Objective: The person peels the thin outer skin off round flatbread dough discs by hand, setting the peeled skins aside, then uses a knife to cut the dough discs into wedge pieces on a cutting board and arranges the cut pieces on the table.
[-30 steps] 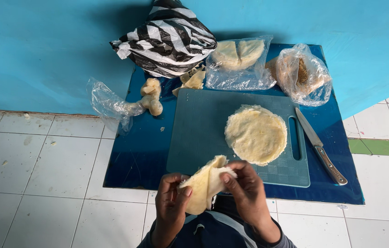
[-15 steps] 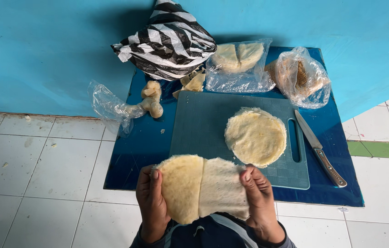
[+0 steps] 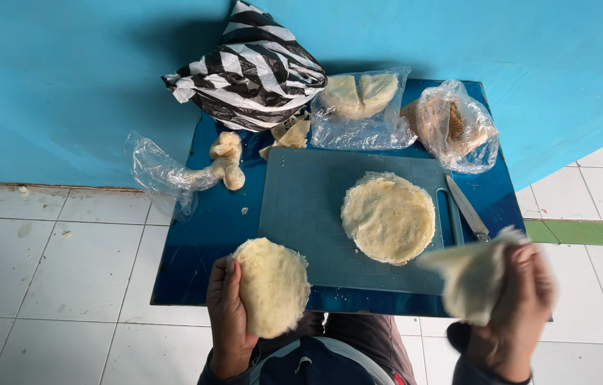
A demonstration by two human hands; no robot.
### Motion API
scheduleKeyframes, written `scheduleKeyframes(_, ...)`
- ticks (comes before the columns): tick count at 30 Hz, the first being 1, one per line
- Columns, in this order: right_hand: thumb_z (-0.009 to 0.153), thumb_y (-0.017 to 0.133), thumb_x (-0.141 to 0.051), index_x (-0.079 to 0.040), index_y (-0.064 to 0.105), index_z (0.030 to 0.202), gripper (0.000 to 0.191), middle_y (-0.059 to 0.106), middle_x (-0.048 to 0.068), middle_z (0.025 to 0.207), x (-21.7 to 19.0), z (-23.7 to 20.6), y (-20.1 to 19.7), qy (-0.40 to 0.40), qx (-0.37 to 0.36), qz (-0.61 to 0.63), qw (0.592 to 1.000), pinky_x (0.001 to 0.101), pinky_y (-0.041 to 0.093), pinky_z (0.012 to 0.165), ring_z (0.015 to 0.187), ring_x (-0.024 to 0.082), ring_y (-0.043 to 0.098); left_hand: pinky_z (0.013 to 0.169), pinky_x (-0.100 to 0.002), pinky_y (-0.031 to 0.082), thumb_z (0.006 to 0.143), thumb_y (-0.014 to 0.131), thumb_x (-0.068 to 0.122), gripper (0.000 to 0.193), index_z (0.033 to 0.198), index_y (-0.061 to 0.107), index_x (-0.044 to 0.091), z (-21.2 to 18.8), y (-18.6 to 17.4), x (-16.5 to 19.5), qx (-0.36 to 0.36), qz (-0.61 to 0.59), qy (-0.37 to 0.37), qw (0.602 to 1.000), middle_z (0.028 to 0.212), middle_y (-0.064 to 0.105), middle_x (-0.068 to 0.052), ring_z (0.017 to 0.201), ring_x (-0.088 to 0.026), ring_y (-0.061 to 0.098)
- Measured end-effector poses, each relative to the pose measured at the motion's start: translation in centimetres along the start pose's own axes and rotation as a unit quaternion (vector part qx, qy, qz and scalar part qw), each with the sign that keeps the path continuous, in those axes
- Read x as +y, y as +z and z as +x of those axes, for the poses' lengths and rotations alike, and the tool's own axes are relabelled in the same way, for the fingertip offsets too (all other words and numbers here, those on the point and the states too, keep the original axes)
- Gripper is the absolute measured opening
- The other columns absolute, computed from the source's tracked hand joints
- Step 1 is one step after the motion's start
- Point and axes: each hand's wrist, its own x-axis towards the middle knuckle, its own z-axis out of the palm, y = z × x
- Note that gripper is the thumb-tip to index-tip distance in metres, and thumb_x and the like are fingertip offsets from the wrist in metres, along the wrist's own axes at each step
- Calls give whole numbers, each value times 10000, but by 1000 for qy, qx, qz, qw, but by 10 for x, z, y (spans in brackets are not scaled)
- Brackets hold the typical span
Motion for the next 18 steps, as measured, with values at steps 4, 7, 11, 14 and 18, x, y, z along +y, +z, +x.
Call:
scheduleKeyframes(4, 1232, 618, -184, -13, 653, 1131, 202, 708, 76, 1010, -8, 45, 40, -278, -139, -234, 921, 275, 517, 781, 851, 136, 631, 736, -319, 613, 1034, 579, 334, 264, 1086, 596, 75, -3, 3, -4, -43, 32, 1, 999, 987, 689, -64, 914, -137, 710)
scheduleKeyframes(7, 1055, 644, -95, -46, 704, 1142, 116, 723, 110, 1014, 7, 51, 79, -409, -281, -414, 763, 356, 560, 739, 855, 227, 705, 737, -315, 606, 1007, 573, 362, 294, 1096, 592, 82, -6, 7, -7, -39, 55, -16, 998, 978, 689, -66, 917, -134, 713)
scheduleKeyframes(11, 832, 718, -101, -77, 722, 1135, 303, 648, 78, 908, 24, 26, 97, -467, -409, -503, 602, 388, 563, 614, 727, 258, 681, 734, -318, 603, 1005, 580, 376, 320, 1093, 593, 69, -5, 6, -6, -38, 68, -18, 997, 967, 688, -74, 910, -139, 711)
scheduleKeyframes(14, 786, 728, -119, -84, 696, 1187, 403, 592, 60, 881, 27, 20, 94, -470, -410, -520, 584, 382, 566, 630, 744, 237, 683, 719, -316, 591, 1003, 589, 382, 323, 1086, 591, 69, -2, 5, -8, -39, 74, -18, 996, 958, 687, -75, 887, -136, 703)
scheduleKeyframes(18, 793, 730, -118, -90, 687, 1214, 424, 565, 58, 872, 27, 20, 93, -479, -406, -525, 574, 366, 563, 628, 734, 215, 675, 740, -306, 574, 997, 603, 382, 329, 1086, 596, 66, 0, 7, -11, -44, 72, -19, 996, 955, 676, -70, 888, -119, 688)
